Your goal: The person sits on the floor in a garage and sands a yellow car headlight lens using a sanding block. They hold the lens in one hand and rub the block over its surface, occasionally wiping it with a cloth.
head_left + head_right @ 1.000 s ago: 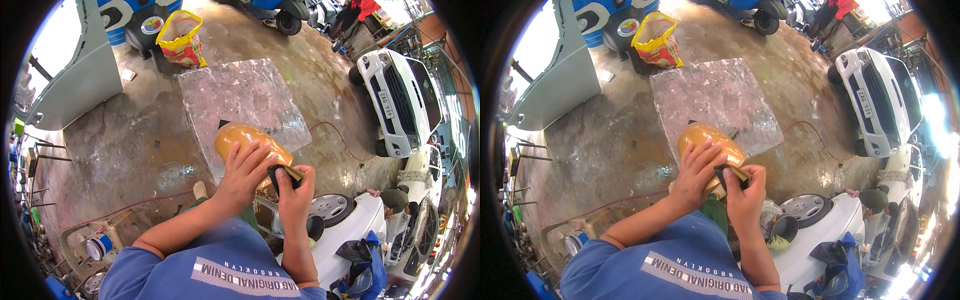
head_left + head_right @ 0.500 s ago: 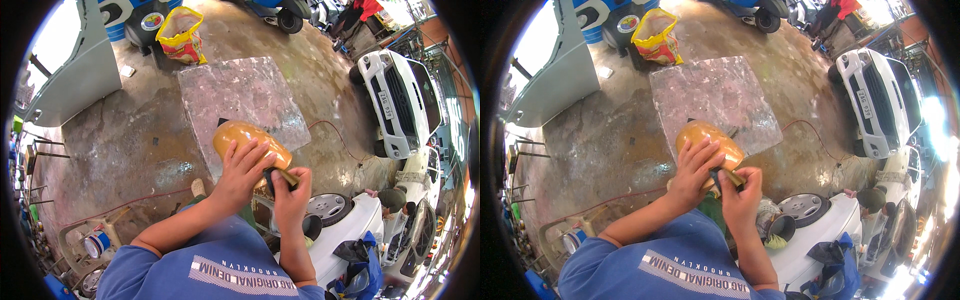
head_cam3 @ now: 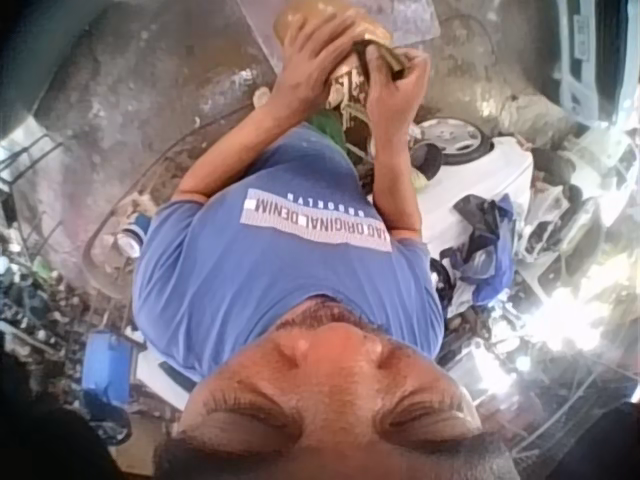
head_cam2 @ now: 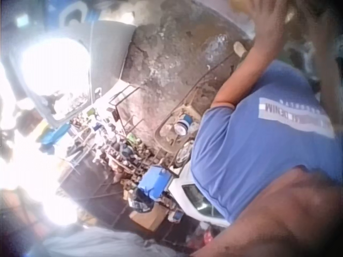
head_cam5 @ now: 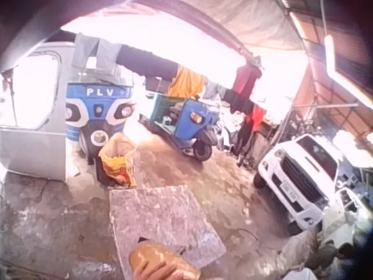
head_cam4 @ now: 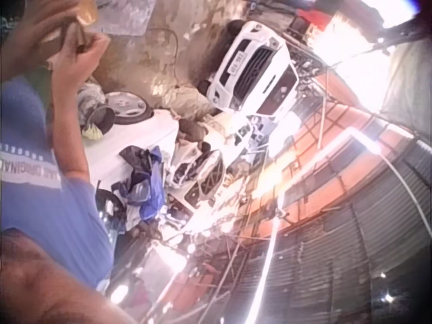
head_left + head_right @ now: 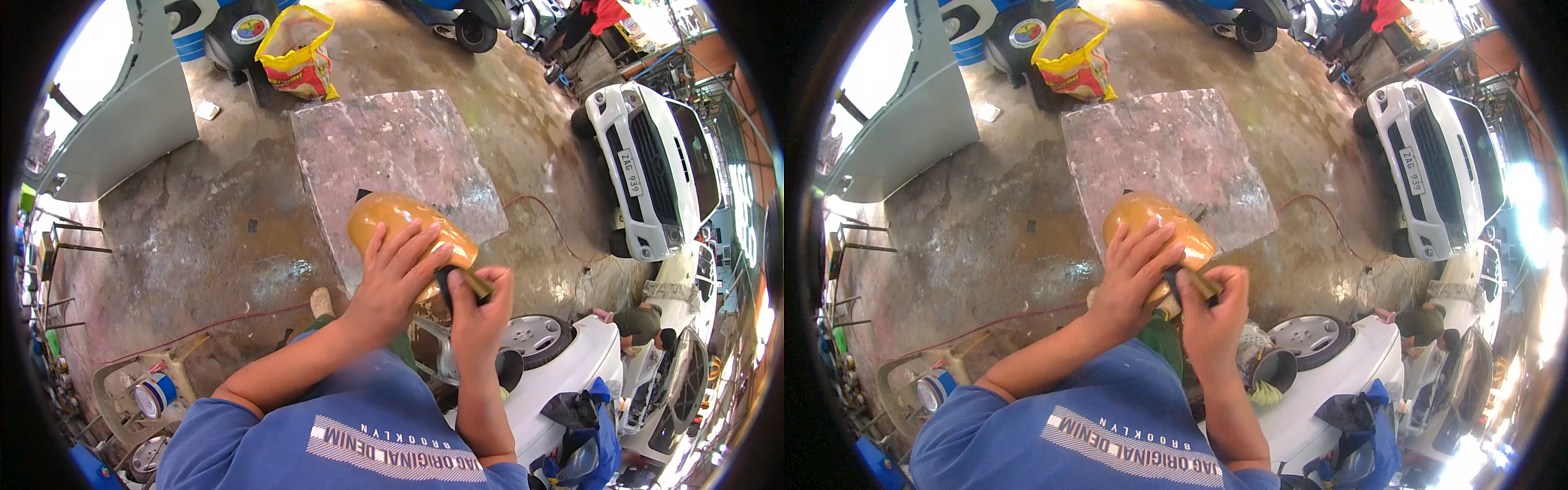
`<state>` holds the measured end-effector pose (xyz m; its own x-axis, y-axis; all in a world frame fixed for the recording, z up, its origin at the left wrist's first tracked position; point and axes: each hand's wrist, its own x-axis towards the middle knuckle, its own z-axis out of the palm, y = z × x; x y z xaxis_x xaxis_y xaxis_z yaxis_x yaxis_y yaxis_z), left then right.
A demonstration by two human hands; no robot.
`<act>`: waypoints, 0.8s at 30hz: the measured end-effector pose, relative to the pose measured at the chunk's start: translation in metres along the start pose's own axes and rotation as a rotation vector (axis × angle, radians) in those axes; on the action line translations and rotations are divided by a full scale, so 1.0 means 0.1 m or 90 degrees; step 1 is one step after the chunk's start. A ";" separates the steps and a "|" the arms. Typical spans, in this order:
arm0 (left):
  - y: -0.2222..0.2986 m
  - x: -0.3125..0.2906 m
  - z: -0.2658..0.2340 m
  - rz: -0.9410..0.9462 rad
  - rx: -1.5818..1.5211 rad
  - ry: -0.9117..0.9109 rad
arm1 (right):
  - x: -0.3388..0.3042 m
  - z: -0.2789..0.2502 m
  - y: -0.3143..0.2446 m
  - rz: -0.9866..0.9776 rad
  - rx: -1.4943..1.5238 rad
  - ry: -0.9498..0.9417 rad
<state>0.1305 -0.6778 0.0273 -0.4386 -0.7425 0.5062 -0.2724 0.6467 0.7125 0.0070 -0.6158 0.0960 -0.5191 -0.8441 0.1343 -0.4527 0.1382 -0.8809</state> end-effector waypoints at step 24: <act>0.01 -0.03 -0.06 -0.001 0.008 -0.002 | 0.01 -0.03 -0.06 0.106 0.092 0.004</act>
<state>0.1364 -0.6763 0.0295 -0.4411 -0.7434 0.5029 -0.2843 0.6472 0.7073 0.0071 -0.6158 0.1023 -0.5826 -0.8126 -0.0165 -0.2515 0.1995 -0.9471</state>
